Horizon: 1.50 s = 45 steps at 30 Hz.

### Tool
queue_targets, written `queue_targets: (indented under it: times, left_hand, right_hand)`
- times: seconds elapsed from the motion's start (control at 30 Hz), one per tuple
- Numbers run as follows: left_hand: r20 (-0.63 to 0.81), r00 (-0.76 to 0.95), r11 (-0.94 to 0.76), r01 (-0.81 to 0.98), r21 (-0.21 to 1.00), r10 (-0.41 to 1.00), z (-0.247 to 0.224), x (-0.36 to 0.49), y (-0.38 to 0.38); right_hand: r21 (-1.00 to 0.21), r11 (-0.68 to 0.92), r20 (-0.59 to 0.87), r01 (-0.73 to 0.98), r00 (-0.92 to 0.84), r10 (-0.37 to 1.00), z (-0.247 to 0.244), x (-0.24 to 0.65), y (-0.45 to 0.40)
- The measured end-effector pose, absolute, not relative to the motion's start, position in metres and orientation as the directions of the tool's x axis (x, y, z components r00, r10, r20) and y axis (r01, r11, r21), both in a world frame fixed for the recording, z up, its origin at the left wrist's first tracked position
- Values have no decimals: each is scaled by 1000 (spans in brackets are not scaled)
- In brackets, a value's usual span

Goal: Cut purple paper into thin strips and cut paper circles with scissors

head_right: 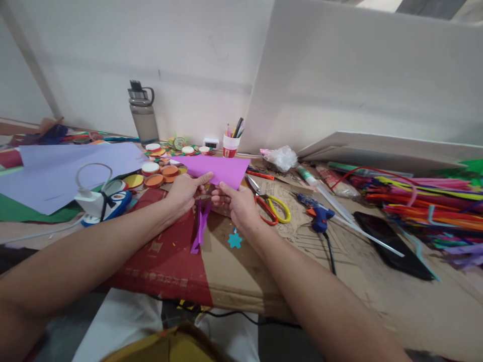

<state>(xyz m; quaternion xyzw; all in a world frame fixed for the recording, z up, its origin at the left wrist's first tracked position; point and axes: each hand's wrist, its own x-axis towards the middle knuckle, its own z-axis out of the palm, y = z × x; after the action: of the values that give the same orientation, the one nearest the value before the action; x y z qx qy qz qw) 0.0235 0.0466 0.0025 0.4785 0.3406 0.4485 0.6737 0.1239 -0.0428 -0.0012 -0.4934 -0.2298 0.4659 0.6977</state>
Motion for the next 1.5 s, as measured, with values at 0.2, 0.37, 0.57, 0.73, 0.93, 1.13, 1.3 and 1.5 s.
queue_targets:
  times: [0.2,0.37,0.57,0.73,0.93,1.13,1.3,1.5]
  left_hand:
    - [-56,437,236,-368,900,898,5,19,51]
    - [-22,466,250,-433,866,884,9,17,51]
    - [-27,448,238,-422,875,894,9,17,51]
    - [-15,486,228,-384,895,874,9,18,51]
    - [-63,488,283,-392,875,871,13,17,50]
    - [-77,467,306,-438,846,881,15,16,50]
    - [-71,467,297,-432,852,881,13,19,51]
    - [57,594,263,-438,860,803,7,23,38]
  right_hand:
    - [-913,29,-189,-407,484,854,2,132,-45]
    - [-900,36,-195,-434,475,858,2,135,-44]
    - [-903,40,-176,-427,456,872,0,134,-45]
    - [-905,67,-171,-420,503,847,1,133,-44]
    - [-904,95,-139,-417,497,857,4,129,-47]
    - [-906,86,-133,-415,470,872,4,127,-49]
    - [-896,92,-129,-434,454,881,1,129,-46]
    - [-873,79,-161,-481,438,885,-1,124,-44]
